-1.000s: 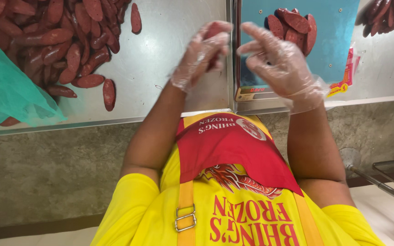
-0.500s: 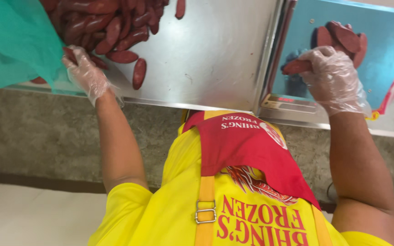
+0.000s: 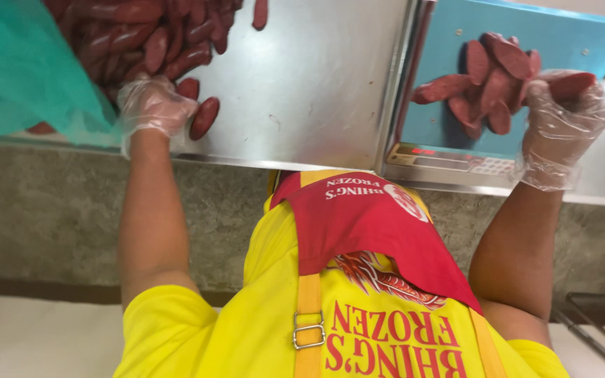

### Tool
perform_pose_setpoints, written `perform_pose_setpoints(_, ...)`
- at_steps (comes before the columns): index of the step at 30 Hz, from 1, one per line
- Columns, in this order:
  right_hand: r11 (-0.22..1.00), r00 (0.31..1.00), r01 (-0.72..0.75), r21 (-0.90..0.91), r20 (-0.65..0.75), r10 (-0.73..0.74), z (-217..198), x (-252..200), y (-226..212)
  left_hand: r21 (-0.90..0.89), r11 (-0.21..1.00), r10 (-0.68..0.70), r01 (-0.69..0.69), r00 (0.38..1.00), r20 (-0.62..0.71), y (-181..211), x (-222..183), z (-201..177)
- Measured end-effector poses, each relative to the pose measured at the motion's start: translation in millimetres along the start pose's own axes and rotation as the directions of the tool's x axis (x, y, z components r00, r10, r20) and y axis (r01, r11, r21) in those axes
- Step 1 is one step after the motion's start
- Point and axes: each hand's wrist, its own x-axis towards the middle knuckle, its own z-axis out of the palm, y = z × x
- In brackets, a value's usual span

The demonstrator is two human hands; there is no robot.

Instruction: The person picks up individual pieces of cooked meat from a pile on a metal counter, places several pieces onto a digital scale to check their weight, and then transfers them into a plastic bag.

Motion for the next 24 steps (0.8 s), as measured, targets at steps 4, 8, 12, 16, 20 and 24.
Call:
perform_pose_setpoints(4,0.93,0.96,-0.042,0.365,-0.243,0.139,-31,-30,49,0.143,0.988,-0.06,0.053,0.997,0.051,12,13,3)
perform_pose_setpoints(8,0.916,0.919,-0.103,0.386,-0.314,0.236,-44,-64,51,0.095,0.993,0.096,-0.074,0.962,-0.257,49,15,-22)
perform_pose_setpoints(12,0.864,0.843,-0.146,0.482,-0.397,0.364,-27,-78,40,-0.446,0.84,0.219,-0.31,0.945,-0.244,133,30,-16)
perform_pose_setpoints(16,0.873,0.858,-0.203,0.443,-0.349,0.376,-8,-77,29,-0.882,0.391,0.513,-0.264,0.858,-0.029,253,32,34)
perform_pose_setpoints(20,0.878,0.895,-0.223,0.423,-0.267,0.357,0,-76,18,-0.905,0.286,0.528,-0.315,0.84,-0.125,310,34,71)
perform_pose_setpoints(24,0.879,0.884,-0.218,0.425,-0.295,0.362,2,-78,3,-0.965,0.185,0.247,-0.184,0.96,-0.135,295,40,87)
